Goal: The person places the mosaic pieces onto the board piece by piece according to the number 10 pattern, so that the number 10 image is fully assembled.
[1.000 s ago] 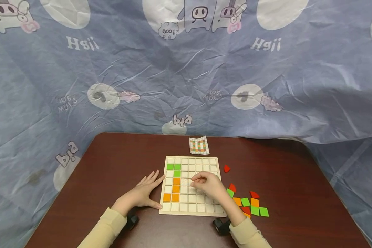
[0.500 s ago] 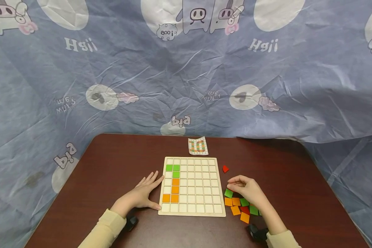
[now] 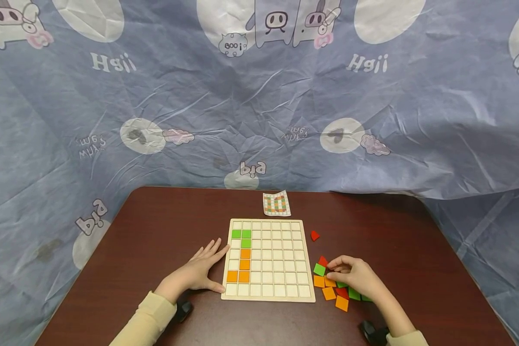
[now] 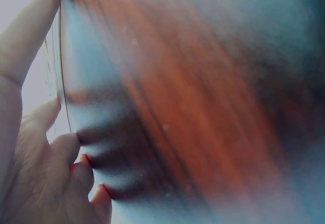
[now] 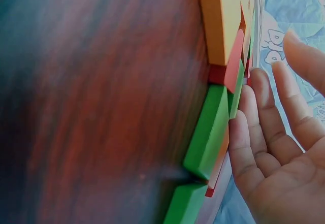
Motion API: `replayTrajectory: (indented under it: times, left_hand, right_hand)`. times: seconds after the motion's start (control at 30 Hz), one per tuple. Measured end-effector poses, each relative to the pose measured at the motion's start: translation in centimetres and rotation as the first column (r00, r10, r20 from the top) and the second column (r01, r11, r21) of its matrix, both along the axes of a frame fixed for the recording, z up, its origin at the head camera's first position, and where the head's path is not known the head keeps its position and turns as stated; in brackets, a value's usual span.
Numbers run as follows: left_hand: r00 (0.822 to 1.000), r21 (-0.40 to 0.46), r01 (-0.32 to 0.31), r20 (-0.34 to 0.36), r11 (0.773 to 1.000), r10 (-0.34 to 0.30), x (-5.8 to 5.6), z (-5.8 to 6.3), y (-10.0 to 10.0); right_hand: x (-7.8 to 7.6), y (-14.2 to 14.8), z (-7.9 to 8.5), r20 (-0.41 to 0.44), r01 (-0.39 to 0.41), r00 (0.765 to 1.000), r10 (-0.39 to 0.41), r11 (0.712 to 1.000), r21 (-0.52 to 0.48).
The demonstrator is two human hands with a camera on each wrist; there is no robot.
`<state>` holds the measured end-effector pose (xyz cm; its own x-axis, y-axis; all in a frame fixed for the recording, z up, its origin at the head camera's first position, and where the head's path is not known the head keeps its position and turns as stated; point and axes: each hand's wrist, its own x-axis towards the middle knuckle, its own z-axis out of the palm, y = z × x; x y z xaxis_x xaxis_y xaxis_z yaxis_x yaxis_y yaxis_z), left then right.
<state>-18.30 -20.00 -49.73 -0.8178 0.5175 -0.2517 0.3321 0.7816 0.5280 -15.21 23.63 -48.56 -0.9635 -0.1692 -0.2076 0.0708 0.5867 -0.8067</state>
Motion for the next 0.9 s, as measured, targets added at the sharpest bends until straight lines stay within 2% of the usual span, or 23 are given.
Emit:
replayTrajectory:
  times: [0.13,0.37,0.7,0.9]
  left_hand:
    - [1.000,0.009,-0.002,-0.003,1.000,0.002,-0.09,-0.13,-0.01]
    - [1.000,-0.001,0.000,-0.012,1.000,0.000,-0.15,-0.48,-0.05]
    - [1.000,-0.002,0.000,-0.004,1.000,0.000,-0.16,-0.61,-0.08]
    - [1.000,-0.004,-0.004,-0.009,1.000,0.004,-0.20,-0.64,-0.07]
  right_hand:
    - [0.21,0.01,-0.04,-0.016,-0.011,1.000,0.012,0.999,0.049]
    - [0.64,-0.22,-0.04,-0.091,-0.038,0.994,0.061,0.970,0.238]
    - [0.78,-0.57,0.13,-0.096,-0.079,0.990,0.105,0.966,0.247]
    - [0.67,-0.82,0.26,-0.065,-0.063,0.994,0.084,0.959,0.275]
